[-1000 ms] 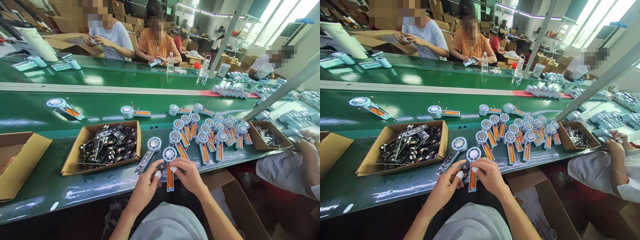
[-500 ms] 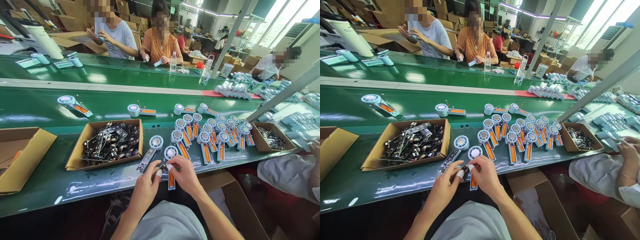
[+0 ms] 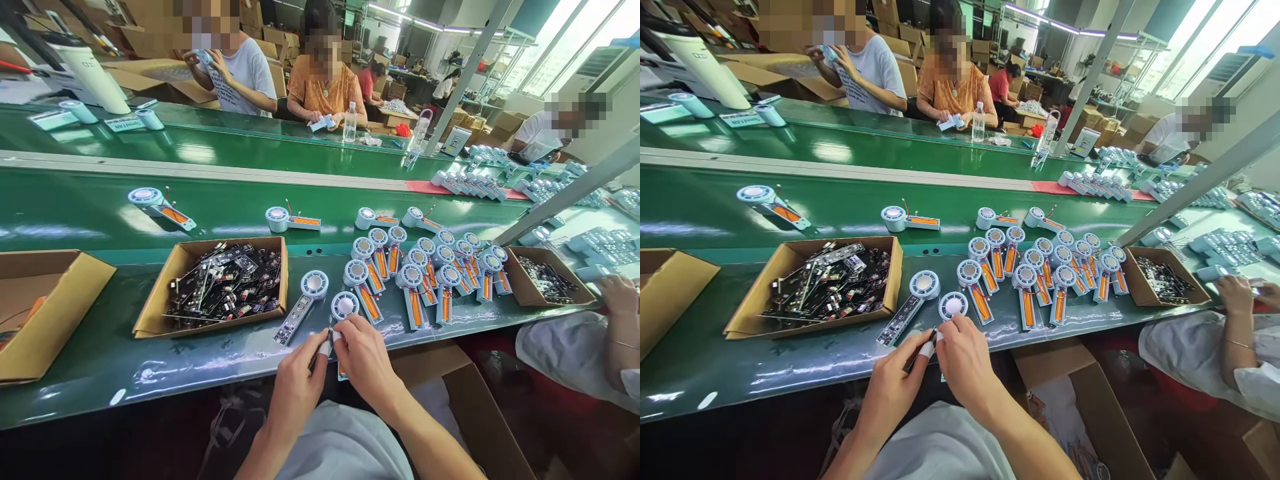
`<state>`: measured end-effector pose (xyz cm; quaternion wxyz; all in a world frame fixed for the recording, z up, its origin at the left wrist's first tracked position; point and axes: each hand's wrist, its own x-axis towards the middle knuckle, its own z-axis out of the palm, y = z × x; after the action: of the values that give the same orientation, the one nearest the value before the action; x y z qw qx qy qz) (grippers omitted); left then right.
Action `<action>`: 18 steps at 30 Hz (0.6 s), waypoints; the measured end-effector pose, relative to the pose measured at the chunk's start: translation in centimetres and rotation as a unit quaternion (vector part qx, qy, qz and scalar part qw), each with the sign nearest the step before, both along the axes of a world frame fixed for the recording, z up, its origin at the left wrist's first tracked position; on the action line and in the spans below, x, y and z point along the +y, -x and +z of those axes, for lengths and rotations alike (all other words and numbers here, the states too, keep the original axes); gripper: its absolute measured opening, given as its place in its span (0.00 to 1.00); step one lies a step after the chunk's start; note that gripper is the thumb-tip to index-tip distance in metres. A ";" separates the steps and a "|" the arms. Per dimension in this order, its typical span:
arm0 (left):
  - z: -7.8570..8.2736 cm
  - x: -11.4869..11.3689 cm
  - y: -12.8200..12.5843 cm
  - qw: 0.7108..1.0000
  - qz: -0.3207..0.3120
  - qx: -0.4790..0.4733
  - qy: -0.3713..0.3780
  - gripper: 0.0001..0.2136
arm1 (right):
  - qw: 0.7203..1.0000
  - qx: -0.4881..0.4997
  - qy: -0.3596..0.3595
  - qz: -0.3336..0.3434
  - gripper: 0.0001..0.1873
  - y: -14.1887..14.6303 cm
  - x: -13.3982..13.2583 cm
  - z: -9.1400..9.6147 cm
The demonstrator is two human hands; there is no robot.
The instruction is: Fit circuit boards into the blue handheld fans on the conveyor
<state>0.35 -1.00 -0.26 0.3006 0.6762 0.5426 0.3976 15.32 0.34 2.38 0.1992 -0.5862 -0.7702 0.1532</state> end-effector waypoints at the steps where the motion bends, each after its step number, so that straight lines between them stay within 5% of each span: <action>1: -0.1 0.0 0.1 1.000 0.001 -0.001 -0.004 0.15 | 1.000 0.012 0.002 0.009 0.10 -0.1 0.1 -0.1; 13: 0.0 2.4 2.5 0.981 -0.112 -0.098 0.128 0.14 | 0.976 0.178 0.034 0.123 0.10 -2.2 2.0 0.3; 18: -0.3 2.7 2.1 0.981 -0.098 -0.105 0.128 0.14 | 0.979 0.189 0.035 0.069 0.08 -2.1 2.3 -0.1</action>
<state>-1.78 1.71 -0.57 0.4771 0.6363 0.4856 0.3629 17.38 2.60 2.26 0.3090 -0.4985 -0.7517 0.3017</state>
